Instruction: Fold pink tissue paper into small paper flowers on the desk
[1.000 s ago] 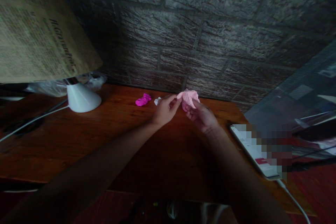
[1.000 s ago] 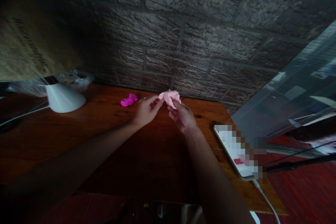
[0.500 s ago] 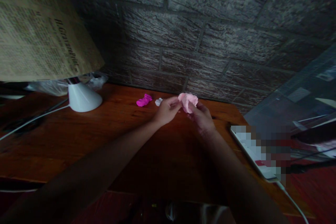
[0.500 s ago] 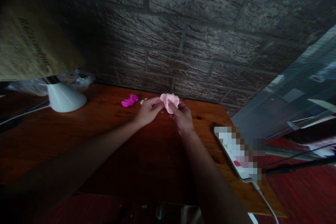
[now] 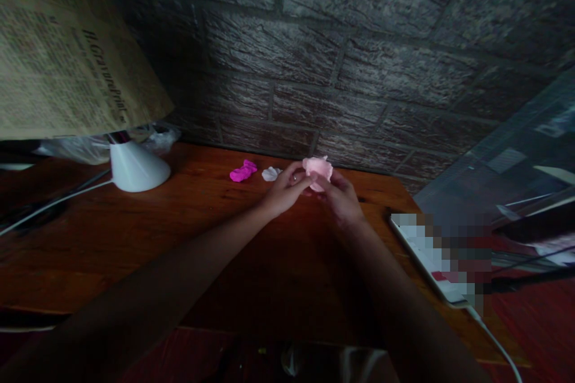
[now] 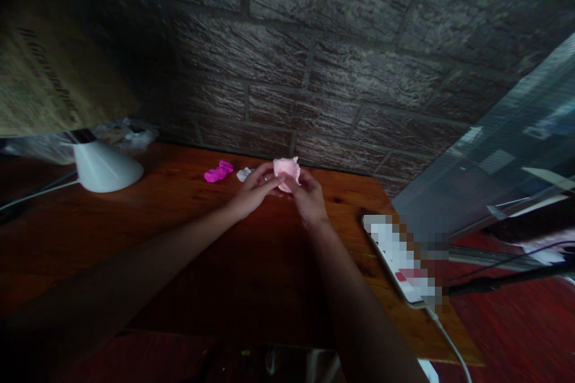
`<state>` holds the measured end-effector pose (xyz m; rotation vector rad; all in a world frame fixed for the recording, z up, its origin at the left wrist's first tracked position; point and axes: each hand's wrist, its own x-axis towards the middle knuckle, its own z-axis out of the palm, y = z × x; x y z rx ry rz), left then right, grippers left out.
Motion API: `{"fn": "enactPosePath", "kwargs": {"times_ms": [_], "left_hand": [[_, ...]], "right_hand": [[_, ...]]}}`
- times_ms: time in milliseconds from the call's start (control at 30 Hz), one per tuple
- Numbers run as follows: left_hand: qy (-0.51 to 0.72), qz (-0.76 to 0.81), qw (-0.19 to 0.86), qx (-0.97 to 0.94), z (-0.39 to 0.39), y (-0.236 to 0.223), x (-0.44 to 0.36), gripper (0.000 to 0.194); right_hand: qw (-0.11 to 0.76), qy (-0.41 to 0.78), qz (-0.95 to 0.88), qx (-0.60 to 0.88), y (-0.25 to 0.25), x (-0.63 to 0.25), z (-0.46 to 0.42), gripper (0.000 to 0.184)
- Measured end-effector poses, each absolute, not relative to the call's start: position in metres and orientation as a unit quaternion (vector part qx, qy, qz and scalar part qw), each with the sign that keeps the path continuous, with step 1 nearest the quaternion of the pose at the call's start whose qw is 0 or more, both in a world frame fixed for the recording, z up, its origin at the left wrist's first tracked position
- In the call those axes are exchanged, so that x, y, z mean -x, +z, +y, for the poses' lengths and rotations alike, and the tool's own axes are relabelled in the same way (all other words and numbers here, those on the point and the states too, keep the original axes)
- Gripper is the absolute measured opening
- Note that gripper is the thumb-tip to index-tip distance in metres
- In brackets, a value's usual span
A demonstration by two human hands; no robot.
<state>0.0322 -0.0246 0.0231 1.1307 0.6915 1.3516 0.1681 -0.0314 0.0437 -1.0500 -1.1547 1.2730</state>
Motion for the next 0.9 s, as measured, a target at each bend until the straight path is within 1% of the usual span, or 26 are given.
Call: {"fn": "enactPosePath", "kwargs": {"times_ms": [133,200,267,367,433,500,667,900], "left_hand": [[0.601,0.323,0.545,-0.487,-0.022,0.021,-0.032,0.025],[0.624,0.341,0.505,-0.49,-0.022,0.022,-0.03,0.027],[0.636,0.357,0.474,-0.495,-0.021,0.024,-0.028,0.03],[0.634,0.373,0.459,-0.499,-0.022,0.027,-0.027,0.025],[0.634,0.369,0.468,-0.494,-0.023,0.028,-0.027,0.024],[0.635,0.357,0.487,-0.482,-0.023,0.029,-0.028,0.024],[0.633,0.331,0.546,-0.438,-0.02,0.026,-0.027,0.023],[0.63,0.283,0.61,-0.389,-0.014,0.026,-0.025,0.01]], "right_hand": [[0.542,0.509,-0.509,0.433,0.041,-0.168,-0.029,0.038],[0.542,0.503,-0.519,0.429,0.039,-0.167,-0.028,0.038],[0.547,0.495,-0.524,0.424,0.038,-0.166,-0.027,0.041],[0.574,0.47,-0.527,0.415,0.038,-0.166,-0.028,0.049],[0.583,0.461,-0.527,0.412,0.041,-0.167,-0.028,0.05],[0.582,0.468,-0.527,0.407,0.044,-0.168,-0.029,0.045],[0.575,0.516,-0.503,0.387,0.047,-0.171,-0.029,0.039],[0.558,0.567,-0.466,0.386,0.046,-0.175,-0.028,0.037]]}}
